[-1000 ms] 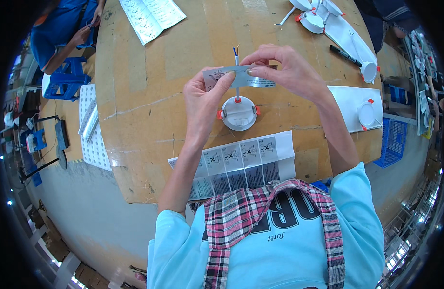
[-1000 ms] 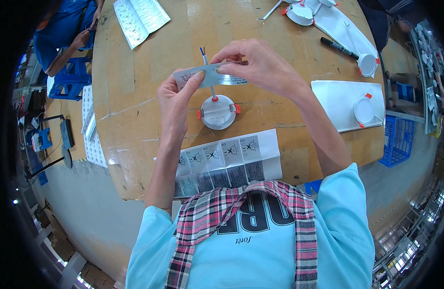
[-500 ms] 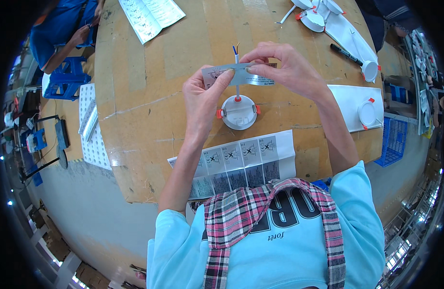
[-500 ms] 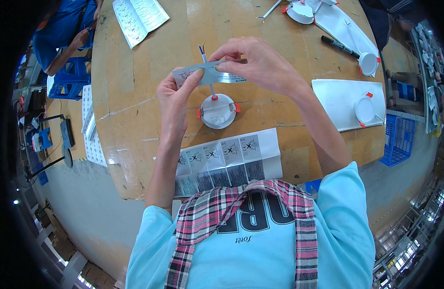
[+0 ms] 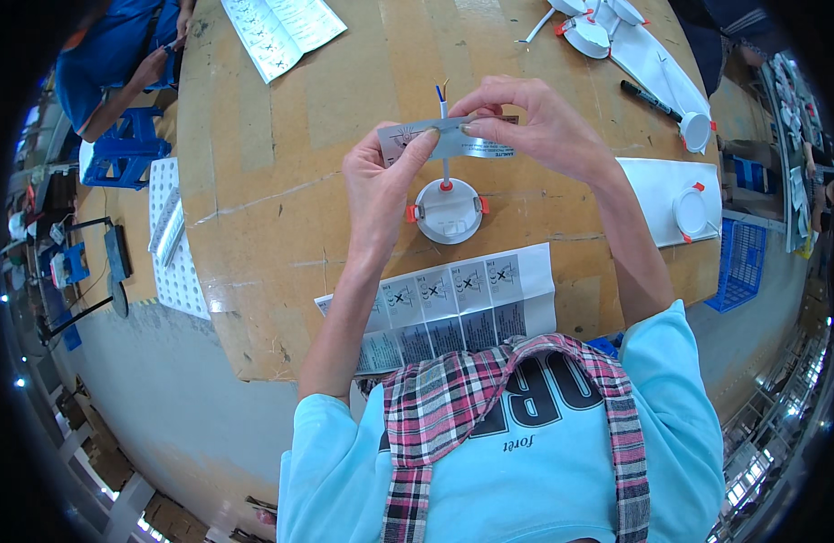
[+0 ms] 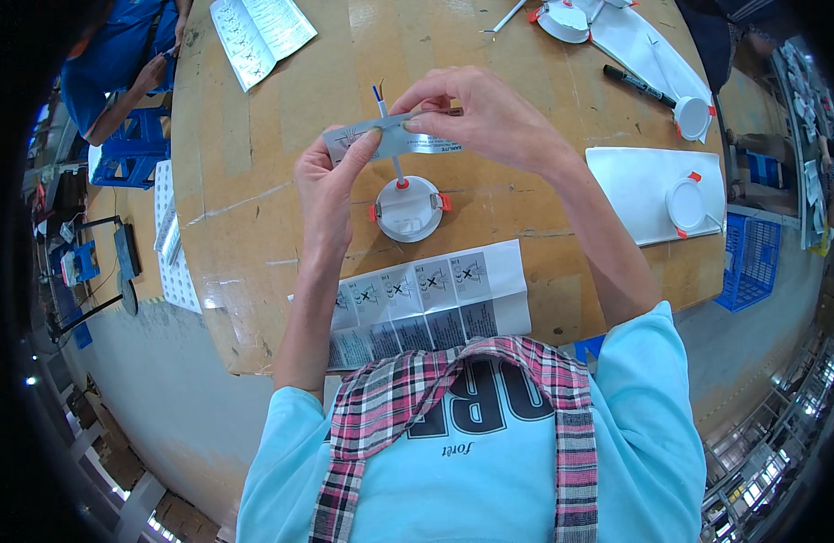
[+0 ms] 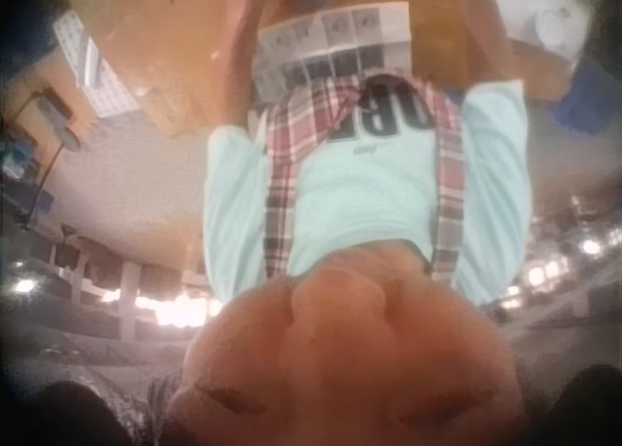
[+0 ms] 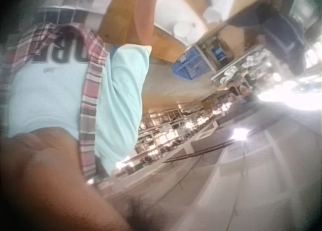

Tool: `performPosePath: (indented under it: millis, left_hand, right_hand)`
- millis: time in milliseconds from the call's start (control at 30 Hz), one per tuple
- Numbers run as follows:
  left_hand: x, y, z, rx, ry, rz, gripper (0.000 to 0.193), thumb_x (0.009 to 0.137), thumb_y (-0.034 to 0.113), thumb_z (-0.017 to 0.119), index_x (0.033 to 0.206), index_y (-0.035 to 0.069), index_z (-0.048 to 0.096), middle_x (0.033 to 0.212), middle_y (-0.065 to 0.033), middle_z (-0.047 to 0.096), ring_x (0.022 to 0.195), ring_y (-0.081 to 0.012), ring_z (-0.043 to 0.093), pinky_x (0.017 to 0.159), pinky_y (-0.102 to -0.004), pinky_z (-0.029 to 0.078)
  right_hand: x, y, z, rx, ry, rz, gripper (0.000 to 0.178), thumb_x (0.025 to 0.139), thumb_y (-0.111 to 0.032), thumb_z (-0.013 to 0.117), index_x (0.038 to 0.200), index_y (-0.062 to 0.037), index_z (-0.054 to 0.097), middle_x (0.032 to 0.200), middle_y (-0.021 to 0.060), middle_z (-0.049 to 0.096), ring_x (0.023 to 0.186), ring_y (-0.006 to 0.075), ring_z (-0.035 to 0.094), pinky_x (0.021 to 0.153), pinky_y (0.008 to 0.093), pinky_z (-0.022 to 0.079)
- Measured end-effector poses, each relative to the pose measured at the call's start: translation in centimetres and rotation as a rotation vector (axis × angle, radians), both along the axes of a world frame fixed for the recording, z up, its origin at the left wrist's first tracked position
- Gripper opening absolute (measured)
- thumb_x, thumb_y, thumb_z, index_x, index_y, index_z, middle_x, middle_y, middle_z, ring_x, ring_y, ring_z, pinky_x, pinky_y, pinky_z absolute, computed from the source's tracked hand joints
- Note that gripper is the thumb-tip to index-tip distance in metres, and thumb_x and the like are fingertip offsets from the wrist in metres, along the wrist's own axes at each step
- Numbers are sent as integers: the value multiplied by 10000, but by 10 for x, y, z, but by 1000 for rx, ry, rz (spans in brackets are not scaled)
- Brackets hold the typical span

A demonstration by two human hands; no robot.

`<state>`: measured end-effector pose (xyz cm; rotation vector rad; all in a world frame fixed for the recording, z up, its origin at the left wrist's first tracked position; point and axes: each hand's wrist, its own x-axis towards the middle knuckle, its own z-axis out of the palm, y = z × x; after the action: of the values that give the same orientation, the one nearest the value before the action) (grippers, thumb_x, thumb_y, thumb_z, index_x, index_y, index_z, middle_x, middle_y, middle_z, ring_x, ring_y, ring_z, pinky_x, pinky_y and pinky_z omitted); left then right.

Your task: Applying stickers and connecting wires to circular LED lighting components on an assembly line.

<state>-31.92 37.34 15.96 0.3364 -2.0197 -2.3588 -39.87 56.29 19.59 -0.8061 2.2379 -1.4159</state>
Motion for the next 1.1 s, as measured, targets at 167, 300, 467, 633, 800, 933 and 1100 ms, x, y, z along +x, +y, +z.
performPosePath:
  millis: [167,300,467,633,800,933,1100]
  left_hand:
    - [-2,3,-1,30,15,12,128,844,164,711,849,44,667,759,27,626,686,-18,500,641,-190,372]
    - [-2,1,-7,69,27,11,131,847,165,706,853,40,669,755,22,633,663,-14,501,602,-183,374]
    - [-3,1,-12,199,-29,-3,141,841,158,715,895,33,681,808,-15,670,725,-43,552,695,-216,419]
    - [-3,-1,-14,294,-84,-51,171,833,153,724,937,23,685,842,-31,685,781,-58,573,769,-241,425]
    - [-4,-2,-14,361,-110,-102,173,842,139,709,960,14,681,878,-48,696,807,-75,599,791,-248,442]
    - [-5,-3,-14,389,-109,-113,184,843,137,707,970,8,676,894,-55,696,822,-86,612,798,-255,459]
    - [-5,-5,-18,415,-118,-145,180,837,115,705,974,3,672,907,-67,696,821,-95,619,789,-262,472]
  right_hand:
    - [-3,1,-3,-15,-34,14,193,842,-99,647,1013,-21,687,739,-17,509,716,100,443,682,263,395]
    - [-5,2,-2,0,-26,34,189,846,-103,649,1013,-24,687,747,-18,512,723,100,449,686,262,395]
    - [-6,5,-9,-25,-13,60,189,844,-112,662,1012,-27,686,759,-18,509,739,95,466,682,260,399]
    - [-7,8,-13,-76,-53,94,187,839,-100,668,1008,-21,677,789,-17,511,767,93,481,675,255,408]
    - [-8,7,-15,-89,-98,94,184,839,-87,658,1007,-11,667,801,-10,520,787,97,489,714,256,416]
    - [-10,8,-18,-109,-103,115,192,838,-78,646,1015,-4,661,820,5,535,807,113,500,757,266,424]
    - [-8,8,-19,-108,4,114,216,834,-72,639,1042,-16,652,899,36,585,880,149,545,824,283,446]
